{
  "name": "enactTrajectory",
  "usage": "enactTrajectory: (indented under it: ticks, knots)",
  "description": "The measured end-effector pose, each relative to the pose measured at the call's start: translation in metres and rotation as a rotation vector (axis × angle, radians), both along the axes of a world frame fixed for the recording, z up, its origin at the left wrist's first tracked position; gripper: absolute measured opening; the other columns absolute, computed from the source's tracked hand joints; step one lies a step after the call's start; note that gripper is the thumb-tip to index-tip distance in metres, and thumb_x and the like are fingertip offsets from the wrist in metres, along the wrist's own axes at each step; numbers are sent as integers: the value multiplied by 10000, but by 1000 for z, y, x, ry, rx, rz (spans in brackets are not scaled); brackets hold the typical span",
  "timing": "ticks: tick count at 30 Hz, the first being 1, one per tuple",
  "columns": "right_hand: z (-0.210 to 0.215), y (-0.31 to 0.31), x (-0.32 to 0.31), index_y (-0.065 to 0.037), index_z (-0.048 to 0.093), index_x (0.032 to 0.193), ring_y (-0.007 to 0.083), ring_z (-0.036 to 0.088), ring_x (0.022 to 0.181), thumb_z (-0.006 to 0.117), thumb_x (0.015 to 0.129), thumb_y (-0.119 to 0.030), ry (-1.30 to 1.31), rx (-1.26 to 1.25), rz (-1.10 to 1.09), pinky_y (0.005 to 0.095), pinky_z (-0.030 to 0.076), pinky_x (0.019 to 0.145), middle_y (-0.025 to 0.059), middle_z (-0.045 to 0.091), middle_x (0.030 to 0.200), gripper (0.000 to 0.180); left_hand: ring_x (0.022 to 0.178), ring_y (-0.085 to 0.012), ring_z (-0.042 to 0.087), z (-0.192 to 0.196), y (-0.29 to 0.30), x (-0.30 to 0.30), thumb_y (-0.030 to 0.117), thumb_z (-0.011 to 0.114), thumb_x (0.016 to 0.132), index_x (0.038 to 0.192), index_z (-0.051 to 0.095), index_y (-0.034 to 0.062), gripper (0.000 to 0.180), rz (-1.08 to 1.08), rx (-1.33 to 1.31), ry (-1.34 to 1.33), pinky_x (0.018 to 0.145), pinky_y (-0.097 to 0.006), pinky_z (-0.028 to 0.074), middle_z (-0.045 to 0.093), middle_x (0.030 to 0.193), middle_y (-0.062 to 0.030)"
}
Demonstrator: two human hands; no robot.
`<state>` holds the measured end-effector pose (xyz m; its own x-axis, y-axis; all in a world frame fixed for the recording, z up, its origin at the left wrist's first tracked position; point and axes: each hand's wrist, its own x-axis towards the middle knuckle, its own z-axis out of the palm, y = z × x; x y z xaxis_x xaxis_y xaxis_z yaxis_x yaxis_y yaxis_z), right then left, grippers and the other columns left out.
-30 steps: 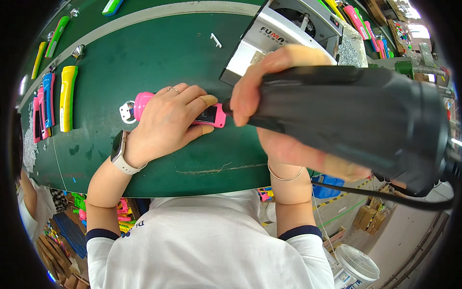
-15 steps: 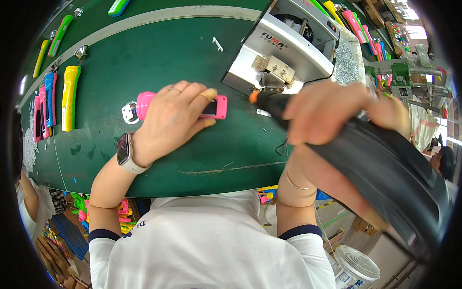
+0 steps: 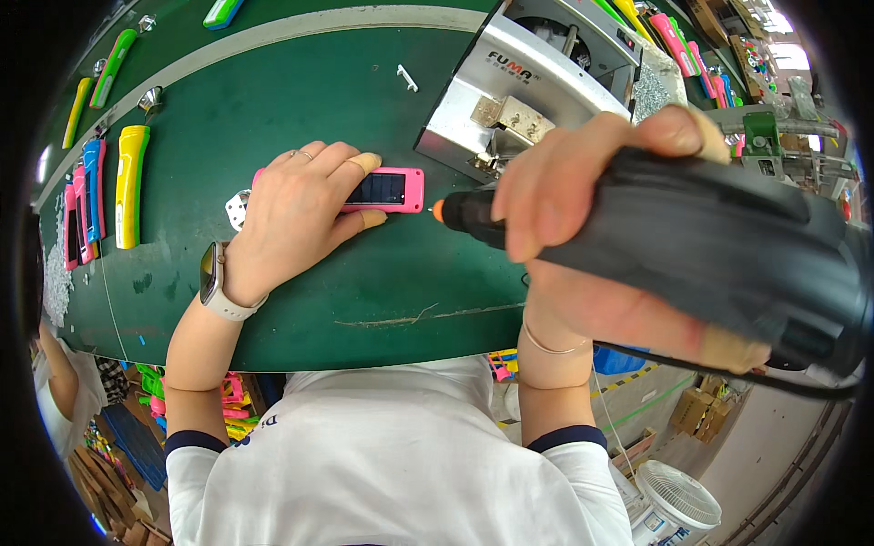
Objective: The person assembles plastic flashlights by fitting together internal components, solar panels, and casing pieces by hand, securing them with an electric screwdriver, and placing the assembled flashlights on the conveyor table.
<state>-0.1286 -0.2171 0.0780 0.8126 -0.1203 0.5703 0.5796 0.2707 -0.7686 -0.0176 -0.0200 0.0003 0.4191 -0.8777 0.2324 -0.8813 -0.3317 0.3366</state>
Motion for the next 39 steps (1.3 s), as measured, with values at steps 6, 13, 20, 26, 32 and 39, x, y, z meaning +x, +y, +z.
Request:
enactTrajectory:
  ticks: [6,13,20,26,32,39]
  knots:
    - [-28,11,11,-83,447,1229,167,517,544,593,640,-778,-52,-4,-34,331,453,561,58,527,764,923,804,-222,572,-1,1,1,264,752,666,1016,616,57,428,14,-10,-1,686,-340,461,601,907,-43]
    - [-37,21,20,-17,469,1051,212,530,549,591,855,-309,-53,-111,98,278,404,503,154,539,647,373,810,-227,569,-1,3,0,263,740,684,1013,615,55,409,11,-11,2,689,-345,457,592,896,-43]
    - [-33,13,13,-46,483,1177,150,513,532,474,682,-826,-166,-15,69,315,420,542,47,516,716,924,855,-232,565,1,17,-6,274,730,687,1089,605,65,469,-31,-20,-86,796,-361,439,593,931,-57]
    - [-13,-2,-21,-63,450,1257,129,509,589,469,684,-828,-31,-114,-89,290,381,559,34,505,773,956,847,-232,541,-7,54,-16,290,738,654,1031,630,82,444,7,-108,1,849,-381,418,578,882,-41]
    - [-25,9,-23,-56,390,1277,236,530,902,465,738,-780,24,-18,-339,383,458,739,126,528,1059,906,845,-235,545,-8,53,-1,289,744,654,977,643,83,397,-107,-111,-6,874,-388,409,574,811,-42]
    - [-55,32,-59,-106,609,1046,214,557,899,663,764,-371,-196,-962,-1073,369,416,838,64,591,1005,391,980,-261,531,8,42,11,249,710,708,1119,575,62,472,22,-44,-119,890,-401,415,575,1067,-83]
